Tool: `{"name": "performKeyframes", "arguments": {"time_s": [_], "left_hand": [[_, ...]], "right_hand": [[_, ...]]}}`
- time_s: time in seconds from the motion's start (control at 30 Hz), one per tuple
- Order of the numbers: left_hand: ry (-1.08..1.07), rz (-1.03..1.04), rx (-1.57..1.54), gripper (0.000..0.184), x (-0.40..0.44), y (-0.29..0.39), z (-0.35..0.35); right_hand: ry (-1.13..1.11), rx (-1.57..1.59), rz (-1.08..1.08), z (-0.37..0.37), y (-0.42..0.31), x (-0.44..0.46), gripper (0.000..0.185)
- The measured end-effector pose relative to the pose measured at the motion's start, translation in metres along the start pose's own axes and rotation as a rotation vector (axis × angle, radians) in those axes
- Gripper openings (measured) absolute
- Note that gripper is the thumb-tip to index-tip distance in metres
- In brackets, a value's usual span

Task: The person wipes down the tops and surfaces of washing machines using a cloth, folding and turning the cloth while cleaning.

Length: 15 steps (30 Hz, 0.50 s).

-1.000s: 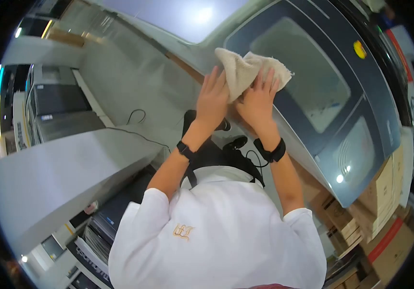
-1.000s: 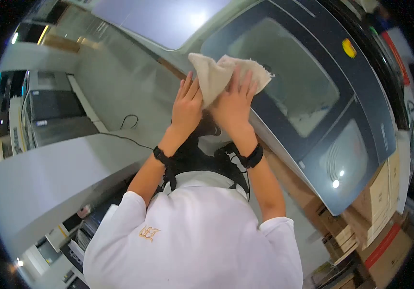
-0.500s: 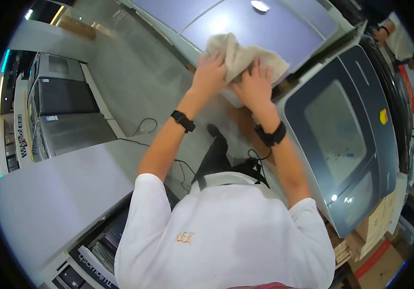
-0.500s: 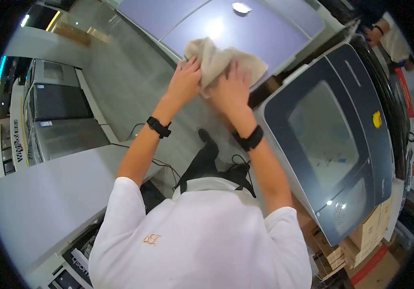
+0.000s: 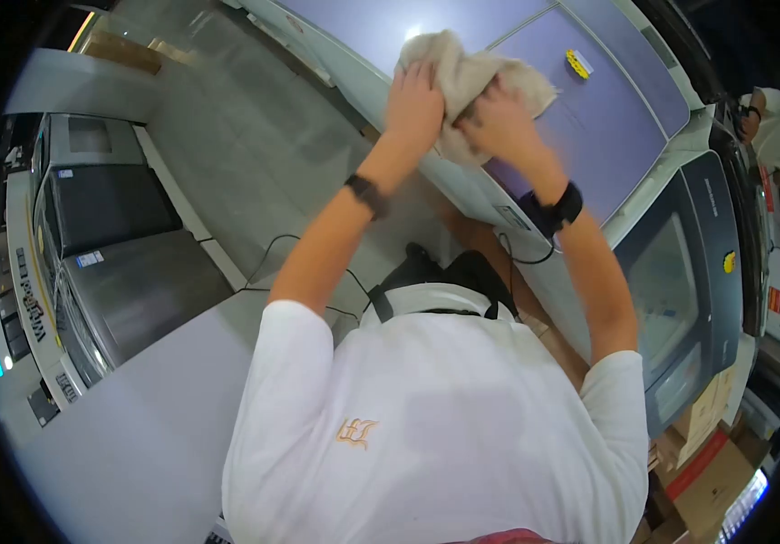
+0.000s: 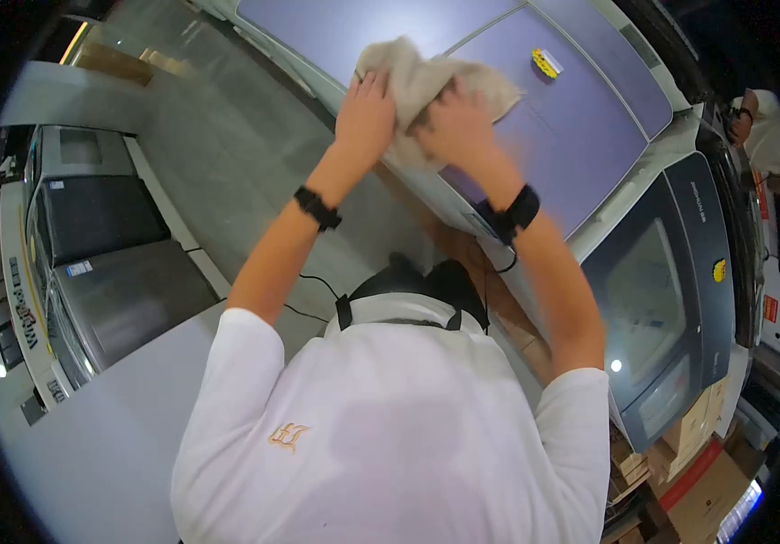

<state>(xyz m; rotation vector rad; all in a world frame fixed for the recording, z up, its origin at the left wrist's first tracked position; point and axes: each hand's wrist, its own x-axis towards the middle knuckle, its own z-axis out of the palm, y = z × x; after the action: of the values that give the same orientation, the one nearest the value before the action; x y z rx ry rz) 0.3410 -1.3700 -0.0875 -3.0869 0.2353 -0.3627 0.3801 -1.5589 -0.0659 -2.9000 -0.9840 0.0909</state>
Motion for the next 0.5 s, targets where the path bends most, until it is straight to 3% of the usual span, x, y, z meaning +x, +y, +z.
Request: {"name": "performKeyframes", "arguments": {"time_s": [0.03,0.13,0.17,0.5], "left_hand": [[-0.045,0.006,0.025,0.053,-0.009,-0.004,-0.004],[0.038,0.071,-0.009,0.057,-0.014,-0.035,0.004],[0.019,0.049,-0.003,0.059,-0.011,-0.047,0.008],[-0.136,-0.085,0.059,0.071,0.133,-0.161,0.043]], "right_hand": [[-0.052,-0.027,-0.055,0.001,-0.012,-0.003,0.069],[0.075,0.155,-0.095,0.01,0.001,-0.006,0.053],[0.0,0.06,-0.089,0.007,0.012,-0.003,0.05],[-0.04,0.036,0.07,-0.022,0.032,0.134,0.069]]}}
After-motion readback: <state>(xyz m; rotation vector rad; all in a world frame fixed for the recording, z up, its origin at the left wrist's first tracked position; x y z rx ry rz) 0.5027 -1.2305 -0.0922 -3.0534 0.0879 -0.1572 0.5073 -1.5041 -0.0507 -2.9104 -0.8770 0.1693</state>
